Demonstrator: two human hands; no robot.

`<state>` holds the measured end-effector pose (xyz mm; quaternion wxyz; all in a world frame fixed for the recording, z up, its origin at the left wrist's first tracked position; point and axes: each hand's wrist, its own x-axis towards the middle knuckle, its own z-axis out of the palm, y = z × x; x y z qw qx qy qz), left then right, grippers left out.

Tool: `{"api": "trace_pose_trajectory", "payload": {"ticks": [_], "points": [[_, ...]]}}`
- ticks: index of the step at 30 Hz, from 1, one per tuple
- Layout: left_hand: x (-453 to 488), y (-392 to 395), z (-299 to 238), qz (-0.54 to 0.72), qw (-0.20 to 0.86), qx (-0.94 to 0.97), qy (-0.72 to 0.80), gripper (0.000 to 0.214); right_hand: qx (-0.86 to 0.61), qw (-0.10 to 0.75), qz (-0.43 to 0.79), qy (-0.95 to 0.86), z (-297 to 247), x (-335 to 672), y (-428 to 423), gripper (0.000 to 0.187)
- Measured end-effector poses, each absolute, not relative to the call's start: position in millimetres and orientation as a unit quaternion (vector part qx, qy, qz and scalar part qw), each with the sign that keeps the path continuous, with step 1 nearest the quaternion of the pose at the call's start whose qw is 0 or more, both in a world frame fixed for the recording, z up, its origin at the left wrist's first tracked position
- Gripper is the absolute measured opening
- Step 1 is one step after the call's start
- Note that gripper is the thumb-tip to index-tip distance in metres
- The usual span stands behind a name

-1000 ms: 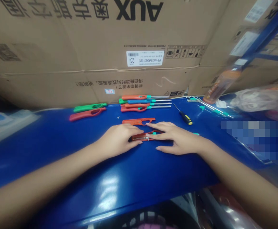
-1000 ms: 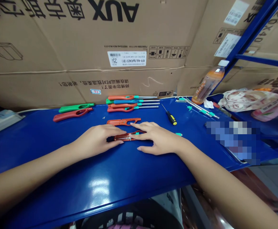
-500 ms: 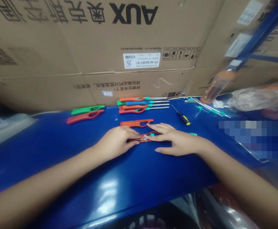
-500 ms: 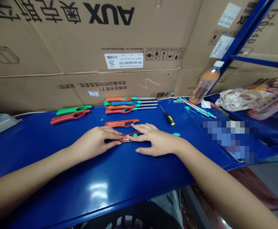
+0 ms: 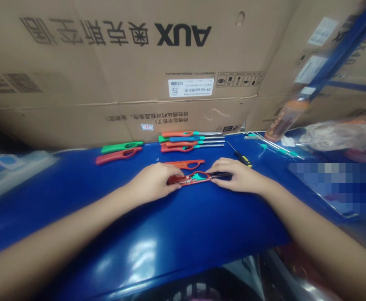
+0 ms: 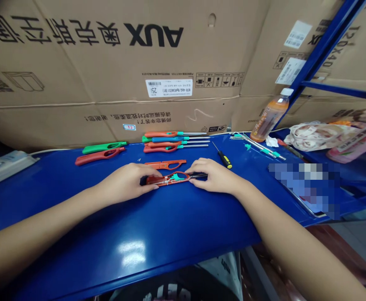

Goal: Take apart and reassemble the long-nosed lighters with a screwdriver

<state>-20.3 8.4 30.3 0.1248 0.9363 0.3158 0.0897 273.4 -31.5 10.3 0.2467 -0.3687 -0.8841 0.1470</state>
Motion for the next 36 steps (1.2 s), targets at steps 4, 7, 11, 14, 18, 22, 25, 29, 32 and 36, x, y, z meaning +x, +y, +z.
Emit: {"api": "trace_pose_trajectory", "payload": {"ticks": [4,7,11,14,18,22,25,29,32,36], "points": [[-22,5,31,0.091,0.079,0.955,0.272,0.028,-0.389,0.252,0.154,-0.873,11,272,-30,0.018],[-21,2,29,0.083,0.067,0.965,0.238,0.026,-0.399,0.253,0.16,-0.867,12,269,-31,0.015],[-20,2,27,0.083,0.071,0.97,0.219,0.027,-0.446,0.259,0.208,-0.831,9,265,-31,0.015],[-20,4,26,0.092,0.077,0.968,0.222,0.028,-0.489,0.251,0.256,-0.796,7,263,-32,0.013],[-16,3,22,0.109,0.105,0.962,0.229,0.025,-0.493,0.225,0.285,-0.791,14,267,-34,0.015],[-13,1,20,0.123,0.141,0.956,0.225,0.03,-0.478,0.212,0.301,-0.798,23,278,-33,0.023],[-17,9,23,0.148,0.138,0.952,0.228,0.041,-0.488,0.225,0.281,-0.796,25,283,-31,0.028],[-28,31,27,0.175,0.087,0.948,0.251,0.026,-0.497,0.214,0.266,-0.798,24,287,-29,0.028],[-33,44,23,0.165,0.062,0.944,0.28,0.02,-0.487,0.198,0.269,-0.807,25,288,-30,0.027],[-35,49,13,0.15,0.068,0.944,0.286,0.022,-0.5,0.181,0.292,-0.795,24,287,-31,0.028]]}}
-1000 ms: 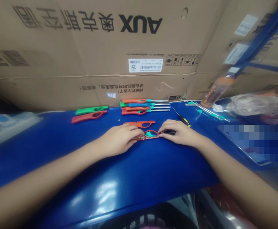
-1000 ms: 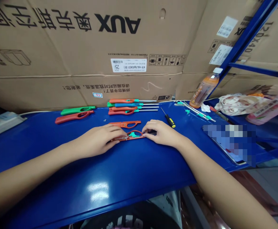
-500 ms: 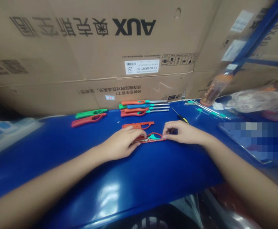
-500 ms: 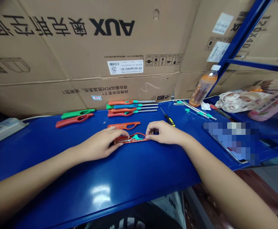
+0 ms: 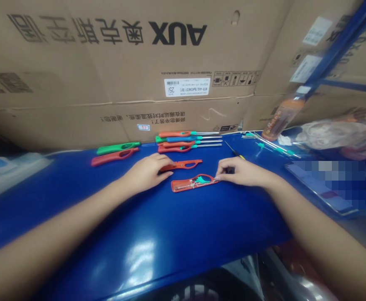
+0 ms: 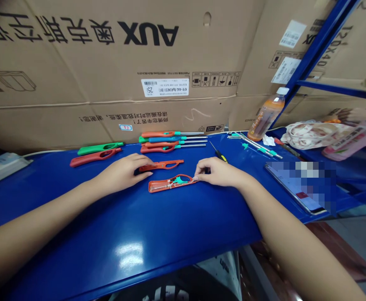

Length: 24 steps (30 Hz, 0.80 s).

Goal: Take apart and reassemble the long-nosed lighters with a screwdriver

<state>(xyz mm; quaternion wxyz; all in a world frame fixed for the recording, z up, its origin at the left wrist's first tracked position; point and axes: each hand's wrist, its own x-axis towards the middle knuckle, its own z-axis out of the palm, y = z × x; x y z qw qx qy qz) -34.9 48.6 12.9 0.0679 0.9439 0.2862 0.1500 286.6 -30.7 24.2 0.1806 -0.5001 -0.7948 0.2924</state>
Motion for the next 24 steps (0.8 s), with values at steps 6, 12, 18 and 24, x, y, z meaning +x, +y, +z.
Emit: {"api": "trace_pose_trajectory", "payload": {"ticks": [6,12,18,24], "points": [[-32,46,11,0.167,0.095,0.935,0.298,0.025,-0.524,0.165,0.311,-0.775,20,284,-32,0.022],[-22,31,26,0.214,0.247,0.891,0.316,0.03,-0.457,0.32,0.145,-0.817,24,281,-34,0.019],[-12,17,23,0.176,0.436,0.83,0.3,0.035,-0.392,0.34,0.119,-0.846,17,270,-35,0.047],[-13,20,17,0.243,0.345,0.853,0.308,0.038,-0.404,0.322,0.161,-0.841,7,265,-32,0.032]]}}
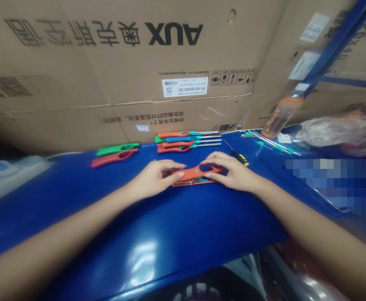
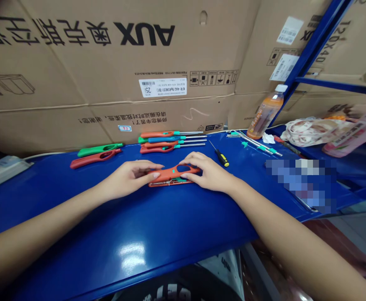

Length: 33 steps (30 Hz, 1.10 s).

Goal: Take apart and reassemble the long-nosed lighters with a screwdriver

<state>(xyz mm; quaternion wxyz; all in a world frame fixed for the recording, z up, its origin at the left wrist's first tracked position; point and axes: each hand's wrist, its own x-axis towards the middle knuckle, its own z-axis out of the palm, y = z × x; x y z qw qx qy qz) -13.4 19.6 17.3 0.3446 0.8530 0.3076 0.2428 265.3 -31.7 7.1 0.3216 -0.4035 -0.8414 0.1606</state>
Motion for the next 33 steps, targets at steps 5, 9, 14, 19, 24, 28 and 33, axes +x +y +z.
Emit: {"api": "trace_pose_trajectory", "payload": {"ticks": [5,9,14,19,24,28,33], "points": [[-17,18,19,0.219,0.182,0.926,0.247,0.032,-0.392,0.297,0.146,-0.859,6,268,-30,0.034],[-18,16,20,0.17,0.137,0.947,0.234,0.028,-0.389,0.26,0.135,-0.873,6,268,-30,0.033],[-19,15,22,0.12,0.11,0.954,0.251,0.026,-0.401,0.223,0.141,-0.877,5,266,-31,0.035],[-20,13,25,0.103,0.105,0.951,0.271,0.025,-0.404,0.221,0.142,-0.876,4,265,-31,0.033],[-19,14,23,0.106,0.118,0.95,0.269,0.026,-0.401,0.225,0.144,-0.876,5,264,-30,0.032],[-19,14,25,0.112,0.139,0.947,0.267,0.026,-0.398,0.225,0.148,-0.877,5,264,-31,0.032],[-19,13,28,0.115,0.151,0.943,0.272,0.027,-0.398,0.222,0.143,-0.878,4,263,-32,0.032]]}}
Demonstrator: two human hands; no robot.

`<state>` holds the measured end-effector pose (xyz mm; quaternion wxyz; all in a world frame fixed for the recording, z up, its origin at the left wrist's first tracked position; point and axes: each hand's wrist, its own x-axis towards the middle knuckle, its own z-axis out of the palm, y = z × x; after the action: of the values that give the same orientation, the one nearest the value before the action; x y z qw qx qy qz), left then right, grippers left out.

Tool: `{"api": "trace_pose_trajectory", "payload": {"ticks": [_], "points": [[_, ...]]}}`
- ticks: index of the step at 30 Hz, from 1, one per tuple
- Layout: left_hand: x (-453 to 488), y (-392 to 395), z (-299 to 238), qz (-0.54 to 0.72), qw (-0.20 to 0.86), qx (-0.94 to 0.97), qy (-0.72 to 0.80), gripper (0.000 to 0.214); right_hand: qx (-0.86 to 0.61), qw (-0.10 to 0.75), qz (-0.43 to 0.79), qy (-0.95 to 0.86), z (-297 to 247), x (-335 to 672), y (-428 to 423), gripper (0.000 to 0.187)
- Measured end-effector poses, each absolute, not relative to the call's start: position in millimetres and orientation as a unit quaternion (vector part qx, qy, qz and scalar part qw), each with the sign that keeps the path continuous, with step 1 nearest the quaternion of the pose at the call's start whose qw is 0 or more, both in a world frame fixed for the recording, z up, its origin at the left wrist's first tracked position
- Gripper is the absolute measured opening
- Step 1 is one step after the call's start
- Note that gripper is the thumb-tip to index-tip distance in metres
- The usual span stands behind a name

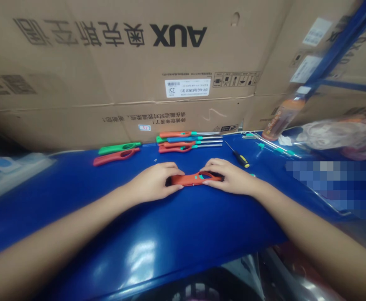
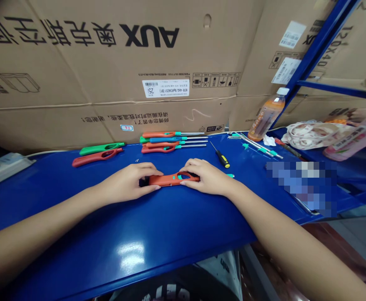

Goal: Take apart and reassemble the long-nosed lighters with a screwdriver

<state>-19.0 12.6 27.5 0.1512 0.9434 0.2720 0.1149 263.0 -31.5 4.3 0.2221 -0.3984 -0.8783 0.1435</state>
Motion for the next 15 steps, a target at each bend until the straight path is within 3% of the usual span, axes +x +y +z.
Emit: {"api": "trace_pose_trajectory", "payload": {"ticks": [15], "points": [[-16.0,9.8,23.7,0.112,0.166,0.936,0.289,0.027,-0.386,0.252,0.145,-0.876,0.7,264.2,-30.1,0.03]]}}
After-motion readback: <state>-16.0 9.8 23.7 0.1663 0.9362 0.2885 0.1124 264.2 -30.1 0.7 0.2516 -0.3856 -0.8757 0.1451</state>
